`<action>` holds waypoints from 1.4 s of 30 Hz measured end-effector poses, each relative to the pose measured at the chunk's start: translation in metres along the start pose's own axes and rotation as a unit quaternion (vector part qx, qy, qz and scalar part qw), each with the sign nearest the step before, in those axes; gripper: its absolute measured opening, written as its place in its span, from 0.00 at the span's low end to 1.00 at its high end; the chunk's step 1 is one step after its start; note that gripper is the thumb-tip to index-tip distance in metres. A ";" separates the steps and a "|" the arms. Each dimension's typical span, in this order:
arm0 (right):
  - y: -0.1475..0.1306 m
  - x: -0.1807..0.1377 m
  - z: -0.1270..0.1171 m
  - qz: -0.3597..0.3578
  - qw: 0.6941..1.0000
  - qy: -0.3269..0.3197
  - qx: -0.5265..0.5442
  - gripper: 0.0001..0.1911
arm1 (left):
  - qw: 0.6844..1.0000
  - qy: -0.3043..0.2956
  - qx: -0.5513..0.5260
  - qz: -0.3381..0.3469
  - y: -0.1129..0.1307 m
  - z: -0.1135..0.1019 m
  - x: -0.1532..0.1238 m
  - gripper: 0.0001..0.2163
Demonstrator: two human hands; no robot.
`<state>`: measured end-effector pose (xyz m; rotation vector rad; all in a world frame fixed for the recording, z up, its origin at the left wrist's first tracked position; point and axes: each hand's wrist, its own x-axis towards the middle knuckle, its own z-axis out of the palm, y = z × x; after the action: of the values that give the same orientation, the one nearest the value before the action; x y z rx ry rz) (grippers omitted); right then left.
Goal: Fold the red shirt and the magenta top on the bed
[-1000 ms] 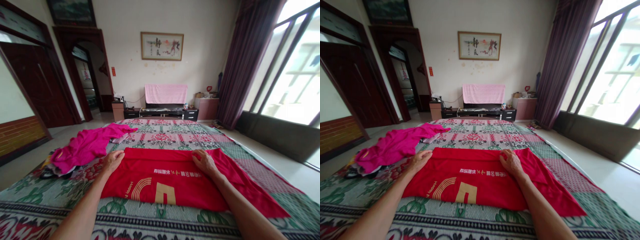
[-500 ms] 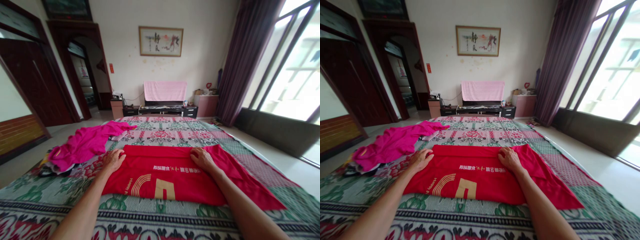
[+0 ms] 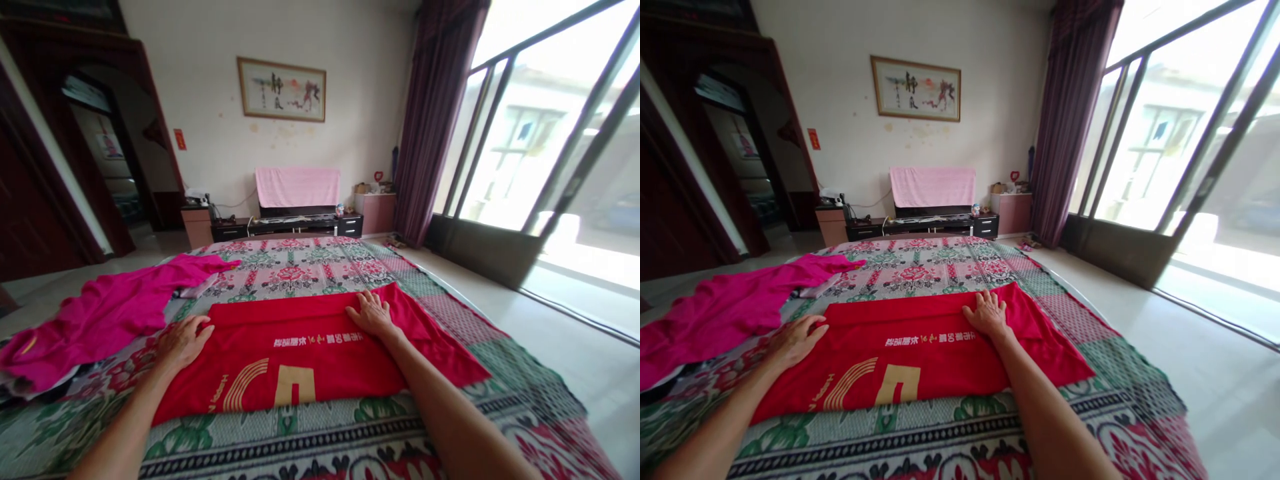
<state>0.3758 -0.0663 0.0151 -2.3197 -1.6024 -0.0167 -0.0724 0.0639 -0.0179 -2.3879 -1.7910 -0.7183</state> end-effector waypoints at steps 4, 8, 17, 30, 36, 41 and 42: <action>0.000 0.002 -0.006 0.017 0.999 -0.007 0.037 0.32 | 1.000 -0.004 0.012 0.001 0.000 0.000 0.000 0.15; 0.011 0.008 -0.020 0.095 0.990 0.090 0.050 0.27 | 1.000 0.001 0.006 0.005 -0.001 0.000 0.001 0.16; 0.075 0.023 -0.033 0.196 0.974 0.117 0.012 0.16 | 1.000 0.006 -0.002 0.009 -0.001 0.001 0.001 0.16; 0.068 0.007 -0.033 0.173 0.976 0.130 0.037 0.25 | 0.999 0.009 0.033 0.015 0.000 0.000 -0.001 0.15; 0.075 0.012 -0.036 0.195 0.979 0.063 0.011 0.20 | 0.999 0.007 0.044 0.013 -0.001 -0.001 -0.001 0.15; 0.073 0.009 -0.037 0.158 0.979 0.125 -0.025 0.18 | 0.999 0.003 0.035 0.012 -0.002 0.001 0.000 0.16; 0.070 0.006 -0.037 0.134 0.980 0.144 -0.028 0.19 | 0.999 0.005 0.030 0.010 -0.002 0.001 0.000 0.16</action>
<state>0.4481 -0.0926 0.0337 -2.4251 -1.1573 -0.3228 -0.0740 0.0655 -0.0194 -2.3582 -1.7555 -0.6635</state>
